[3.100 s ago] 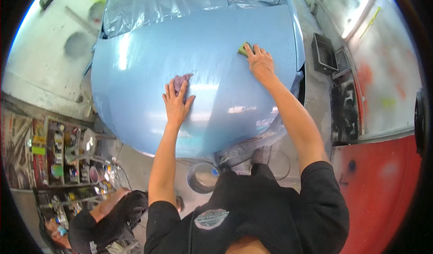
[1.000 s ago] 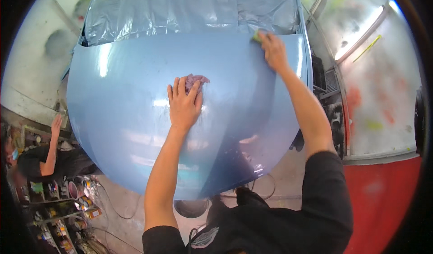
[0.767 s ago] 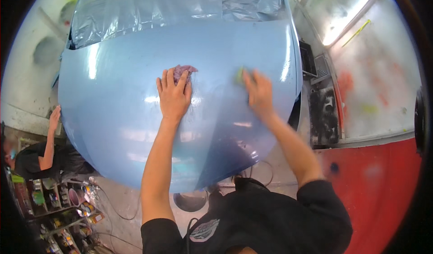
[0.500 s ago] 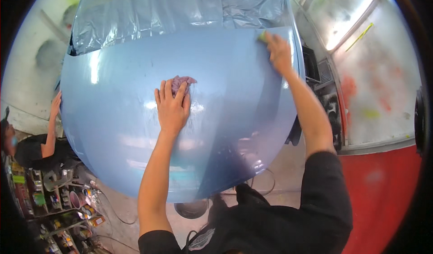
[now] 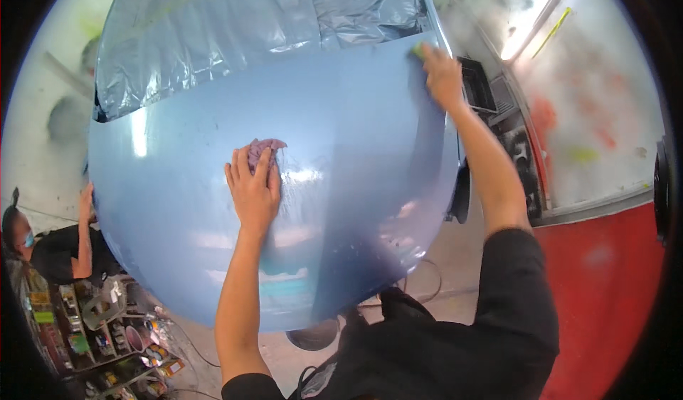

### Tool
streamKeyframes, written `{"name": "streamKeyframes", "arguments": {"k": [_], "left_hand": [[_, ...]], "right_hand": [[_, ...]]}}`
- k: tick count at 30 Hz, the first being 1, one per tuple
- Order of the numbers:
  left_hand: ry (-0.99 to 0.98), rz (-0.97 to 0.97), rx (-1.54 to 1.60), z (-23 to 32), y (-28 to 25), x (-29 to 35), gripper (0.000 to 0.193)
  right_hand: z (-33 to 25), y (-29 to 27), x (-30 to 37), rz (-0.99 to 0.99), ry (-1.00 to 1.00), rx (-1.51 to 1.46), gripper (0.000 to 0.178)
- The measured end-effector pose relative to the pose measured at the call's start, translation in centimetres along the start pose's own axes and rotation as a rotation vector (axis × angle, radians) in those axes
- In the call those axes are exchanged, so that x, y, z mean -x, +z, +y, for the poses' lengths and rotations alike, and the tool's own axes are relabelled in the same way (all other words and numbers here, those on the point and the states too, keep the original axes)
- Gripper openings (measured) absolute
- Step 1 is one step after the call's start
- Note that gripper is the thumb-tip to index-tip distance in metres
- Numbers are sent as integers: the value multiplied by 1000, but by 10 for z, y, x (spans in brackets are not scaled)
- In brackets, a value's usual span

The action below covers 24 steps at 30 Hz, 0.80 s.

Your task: The person performs wet sanding on a blue car hood using a sanding block and a cloth, frequently rinsing the block in a bucket of water.

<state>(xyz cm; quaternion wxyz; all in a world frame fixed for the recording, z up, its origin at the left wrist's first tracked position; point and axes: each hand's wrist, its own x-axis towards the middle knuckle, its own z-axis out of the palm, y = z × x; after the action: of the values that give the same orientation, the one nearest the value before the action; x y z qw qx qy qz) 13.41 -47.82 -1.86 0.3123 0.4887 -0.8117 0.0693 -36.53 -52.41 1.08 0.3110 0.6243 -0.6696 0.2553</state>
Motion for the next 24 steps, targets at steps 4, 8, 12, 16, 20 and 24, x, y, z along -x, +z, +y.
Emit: {"name": "streamKeyframes", "arguments": {"k": [4,8,12,16,20,24], "left_hand": [[-6,-50,27,-2,-1,5,40],[-46,-29,-28,-20,-6,16,40],[-36,-36,-15,-9,-3,7,40],[-9,-47,8,4,7,-3,41],[-3,-29,24,-5,-1,5,40],[-25,-45,-44,-8,-9,8,39]], "right_hand": [[-12,22,2,-90,167,78,50],[-119,-77,132,-213,41,-110,59],[-77,-61,118,-154,-5,-102,65],[37,11,-35,-180,304,135,51],[-15,4,37,-52,199,64,53],[-88,-91,157,-17,47,-226,59]]}}
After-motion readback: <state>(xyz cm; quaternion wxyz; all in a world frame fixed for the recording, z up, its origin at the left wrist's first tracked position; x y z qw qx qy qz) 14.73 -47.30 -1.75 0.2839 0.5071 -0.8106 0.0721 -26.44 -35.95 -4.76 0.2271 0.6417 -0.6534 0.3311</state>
